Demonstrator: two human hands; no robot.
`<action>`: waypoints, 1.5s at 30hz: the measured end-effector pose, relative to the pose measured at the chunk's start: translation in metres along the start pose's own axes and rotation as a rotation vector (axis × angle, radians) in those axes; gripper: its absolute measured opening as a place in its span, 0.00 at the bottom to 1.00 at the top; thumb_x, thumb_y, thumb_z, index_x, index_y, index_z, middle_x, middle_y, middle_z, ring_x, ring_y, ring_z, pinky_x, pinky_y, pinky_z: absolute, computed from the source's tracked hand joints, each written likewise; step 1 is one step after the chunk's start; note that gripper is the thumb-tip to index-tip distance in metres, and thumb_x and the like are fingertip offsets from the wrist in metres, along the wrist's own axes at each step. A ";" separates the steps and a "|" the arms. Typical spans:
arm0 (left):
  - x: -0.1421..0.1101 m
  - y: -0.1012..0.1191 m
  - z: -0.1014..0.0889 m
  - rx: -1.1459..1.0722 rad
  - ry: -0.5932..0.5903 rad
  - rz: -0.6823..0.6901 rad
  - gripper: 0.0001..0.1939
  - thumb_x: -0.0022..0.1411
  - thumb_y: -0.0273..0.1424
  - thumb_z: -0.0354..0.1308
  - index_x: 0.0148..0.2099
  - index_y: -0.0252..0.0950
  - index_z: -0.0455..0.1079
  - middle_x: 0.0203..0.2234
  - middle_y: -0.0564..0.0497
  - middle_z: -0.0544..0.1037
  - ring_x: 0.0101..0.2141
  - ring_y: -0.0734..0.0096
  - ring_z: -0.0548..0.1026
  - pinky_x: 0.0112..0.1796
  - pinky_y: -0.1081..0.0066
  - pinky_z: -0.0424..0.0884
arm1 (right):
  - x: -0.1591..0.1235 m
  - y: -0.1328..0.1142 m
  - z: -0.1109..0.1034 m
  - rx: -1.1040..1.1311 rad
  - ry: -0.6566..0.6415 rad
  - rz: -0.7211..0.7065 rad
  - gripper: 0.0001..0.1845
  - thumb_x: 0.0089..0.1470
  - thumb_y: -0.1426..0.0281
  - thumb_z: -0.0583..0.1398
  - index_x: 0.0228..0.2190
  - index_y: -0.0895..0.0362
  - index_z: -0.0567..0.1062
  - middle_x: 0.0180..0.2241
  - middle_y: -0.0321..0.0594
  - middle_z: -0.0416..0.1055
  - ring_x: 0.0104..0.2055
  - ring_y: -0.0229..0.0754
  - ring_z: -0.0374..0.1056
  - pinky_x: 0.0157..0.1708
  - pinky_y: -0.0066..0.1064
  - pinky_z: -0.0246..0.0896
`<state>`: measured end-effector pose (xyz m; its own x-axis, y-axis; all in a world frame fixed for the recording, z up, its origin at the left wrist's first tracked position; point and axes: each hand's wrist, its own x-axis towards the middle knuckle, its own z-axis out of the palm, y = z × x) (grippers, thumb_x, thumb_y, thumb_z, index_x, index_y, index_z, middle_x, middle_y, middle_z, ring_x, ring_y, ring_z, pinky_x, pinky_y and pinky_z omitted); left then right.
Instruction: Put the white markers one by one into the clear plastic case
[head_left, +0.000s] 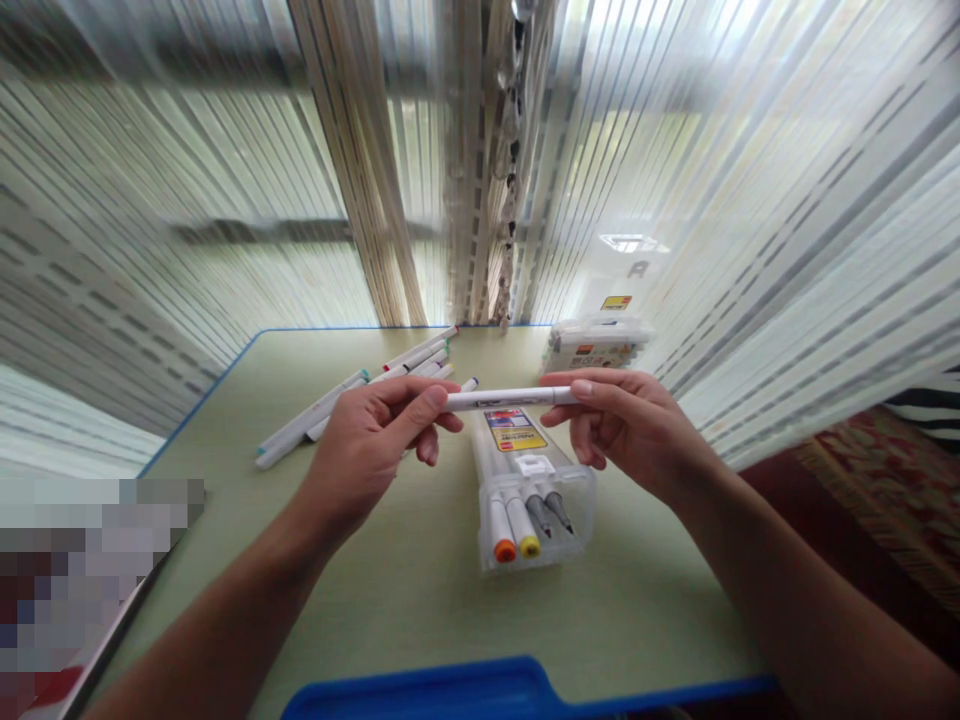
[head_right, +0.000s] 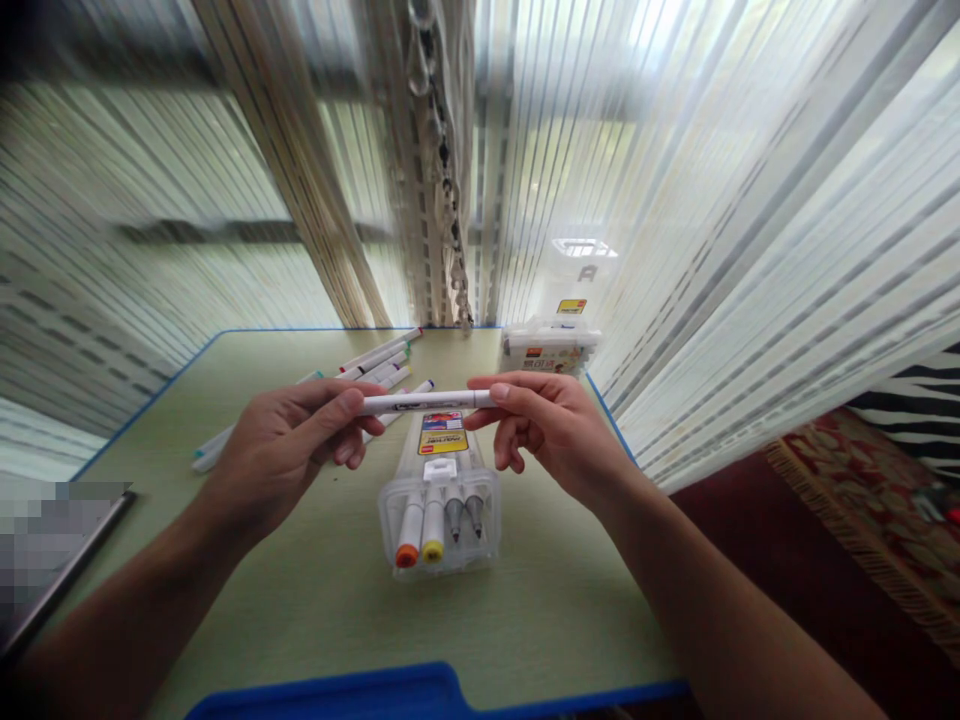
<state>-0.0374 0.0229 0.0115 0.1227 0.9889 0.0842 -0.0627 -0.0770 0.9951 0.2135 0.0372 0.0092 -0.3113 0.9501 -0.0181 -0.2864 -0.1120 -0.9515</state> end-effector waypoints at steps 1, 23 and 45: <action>0.000 0.000 0.000 -0.011 -0.002 -0.004 0.12 0.62 0.36 0.65 0.42 0.32 0.80 0.26 0.48 0.81 0.19 0.78 0.69 0.22 0.76 0.67 | 0.000 0.000 0.000 0.004 0.001 0.002 0.13 0.54 0.68 0.66 0.40 0.60 0.83 0.30 0.48 0.82 0.16 0.35 0.70 0.12 0.22 0.61; 0.002 -0.001 -0.002 -0.182 -0.041 -0.089 0.12 0.64 0.33 0.61 0.43 0.30 0.81 0.26 0.46 0.82 0.19 0.77 0.71 0.22 0.76 0.67 | 0.000 -0.001 -0.003 0.113 -0.032 0.041 0.16 0.58 0.68 0.59 0.42 0.63 0.82 0.32 0.49 0.83 0.16 0.38 0.71 0.13 0.24 0.61; 0.000 0.000 -0.001 0.104 -0.031 -0.045 0.15 0.56 0.37 0.70 0.43 0.31 0.80 0.22 0.50 0.80 0.19 0.80 0.69 0.21 0.78 0.67 | 0.001 0.003 -0.001 -0.076 0.001 -0.022 0.13 0.51 0.65 0.71 0.38 0.58 0.84 0.27 0.43 0.81 0.15 0.33 0.70 0.12 0.20 0.59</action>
<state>-0.0387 0.0232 0.0118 0.1535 0.9874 0.0391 0.0470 -0.0469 0.9978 0.2130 0.0383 0.0066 -0.3053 0.9523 0.0025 -0.2233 -0.0691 -0.9723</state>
